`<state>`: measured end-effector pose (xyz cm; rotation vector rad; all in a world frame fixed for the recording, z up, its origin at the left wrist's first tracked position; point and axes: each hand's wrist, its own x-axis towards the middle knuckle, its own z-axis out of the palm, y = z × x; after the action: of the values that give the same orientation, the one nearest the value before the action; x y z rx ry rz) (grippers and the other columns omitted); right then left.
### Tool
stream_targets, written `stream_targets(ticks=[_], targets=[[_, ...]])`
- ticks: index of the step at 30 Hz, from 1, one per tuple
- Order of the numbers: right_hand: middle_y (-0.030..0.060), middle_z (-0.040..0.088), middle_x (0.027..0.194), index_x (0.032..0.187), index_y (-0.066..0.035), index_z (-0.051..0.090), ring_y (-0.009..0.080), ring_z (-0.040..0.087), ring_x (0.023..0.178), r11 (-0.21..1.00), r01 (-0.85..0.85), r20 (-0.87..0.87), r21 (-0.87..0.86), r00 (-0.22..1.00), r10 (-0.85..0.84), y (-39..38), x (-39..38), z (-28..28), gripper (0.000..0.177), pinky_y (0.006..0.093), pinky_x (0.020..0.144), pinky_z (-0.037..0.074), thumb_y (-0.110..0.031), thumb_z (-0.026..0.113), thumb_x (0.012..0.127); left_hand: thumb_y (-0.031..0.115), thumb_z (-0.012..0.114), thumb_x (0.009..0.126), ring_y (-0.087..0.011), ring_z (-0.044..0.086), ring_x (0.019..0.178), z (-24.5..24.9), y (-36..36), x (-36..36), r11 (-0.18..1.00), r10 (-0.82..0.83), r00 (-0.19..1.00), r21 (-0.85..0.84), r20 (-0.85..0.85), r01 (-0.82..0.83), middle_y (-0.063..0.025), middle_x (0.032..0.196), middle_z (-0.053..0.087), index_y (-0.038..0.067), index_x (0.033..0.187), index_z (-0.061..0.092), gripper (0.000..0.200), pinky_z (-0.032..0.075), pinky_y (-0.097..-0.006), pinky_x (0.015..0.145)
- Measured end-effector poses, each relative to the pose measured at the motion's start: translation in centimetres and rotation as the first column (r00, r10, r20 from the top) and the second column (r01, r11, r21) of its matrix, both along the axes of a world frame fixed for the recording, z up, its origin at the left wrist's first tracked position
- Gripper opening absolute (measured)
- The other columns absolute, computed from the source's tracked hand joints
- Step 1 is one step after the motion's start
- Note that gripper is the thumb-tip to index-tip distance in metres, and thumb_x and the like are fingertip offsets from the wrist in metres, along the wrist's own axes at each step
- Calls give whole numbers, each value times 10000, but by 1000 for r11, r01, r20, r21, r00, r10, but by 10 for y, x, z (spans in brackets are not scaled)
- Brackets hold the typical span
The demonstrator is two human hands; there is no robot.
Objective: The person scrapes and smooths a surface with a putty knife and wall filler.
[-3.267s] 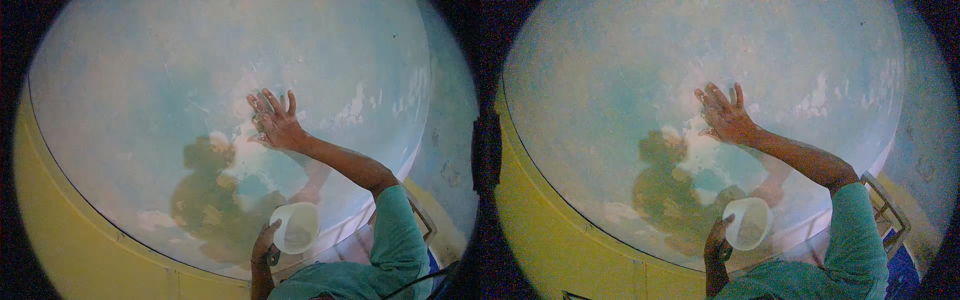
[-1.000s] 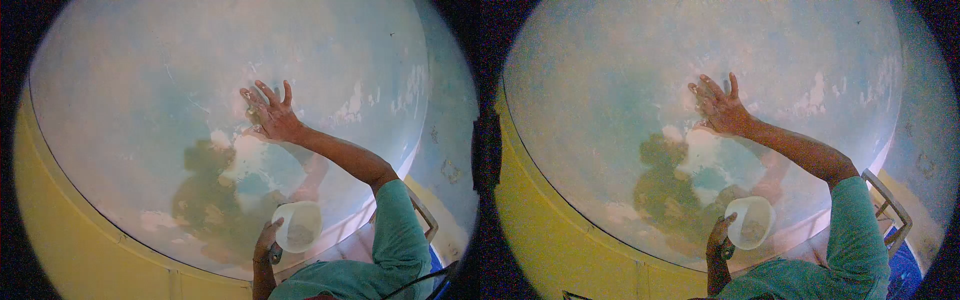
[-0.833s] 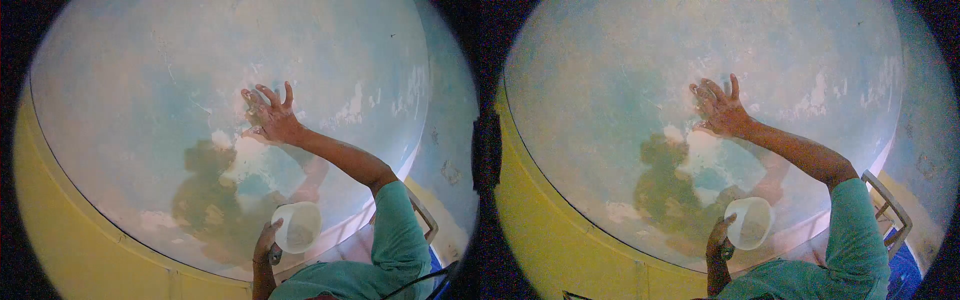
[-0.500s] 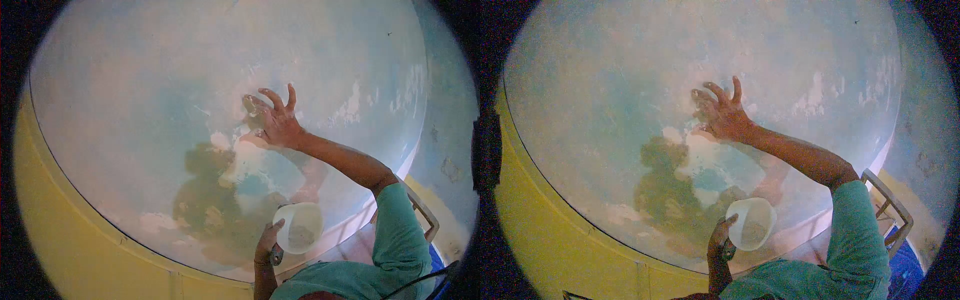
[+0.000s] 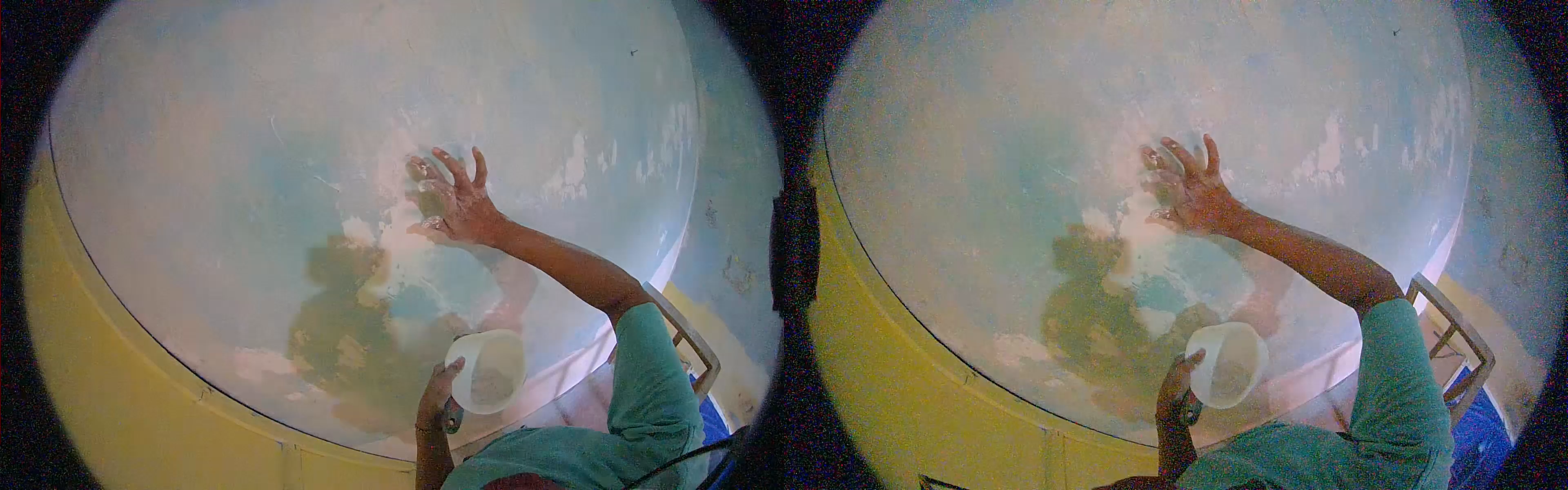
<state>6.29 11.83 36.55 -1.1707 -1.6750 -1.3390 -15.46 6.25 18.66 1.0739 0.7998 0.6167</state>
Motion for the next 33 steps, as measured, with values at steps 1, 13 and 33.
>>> stream_targets(ticks=[1, 13, 33], targets=[[85, 289, 1307, 1205, -134, 375, 298, 204, 1226, 1000, 16, 6, -8, 1000, -16, 1, 1, 0, 666, 581, 947, -49, -596, 462, 734, 317, 543, 791, -160, 586, 622, 4, -2, 0, 1000, -19, 1000, 7, 15, 19, -109, 778, 597, -41, 963, 532, 398, 477, -289, 566], [67, 195, 1372, 1329, -105, -77, 324, 143, 1258, 991, 64, 141, 113, 987, -80, 11, 11, 14, 922, 599, 940, -62, -635, 377, 728, 241, 534, 792, -228, 587, 761, -17, 16, -4, 995, -95, 993, 11, -74, 96, -126, 894, 579, -37, 1029, 489, 368, 484, -339, 660], [44, 273, 1346, 1247, -243, 369, 288, 191, 1255, 973, 216, 197, 84, 953, -229, -10, 13, 9, 649, 665, 908, 12, -612, 404, 714, 352, 536, 798, -128, 556, 505, -14, 11, -2, 995, -64, 997, 76, -43, 67, -68, 660, 593, -11, 857, 577, 370, 441, -257, 452]])
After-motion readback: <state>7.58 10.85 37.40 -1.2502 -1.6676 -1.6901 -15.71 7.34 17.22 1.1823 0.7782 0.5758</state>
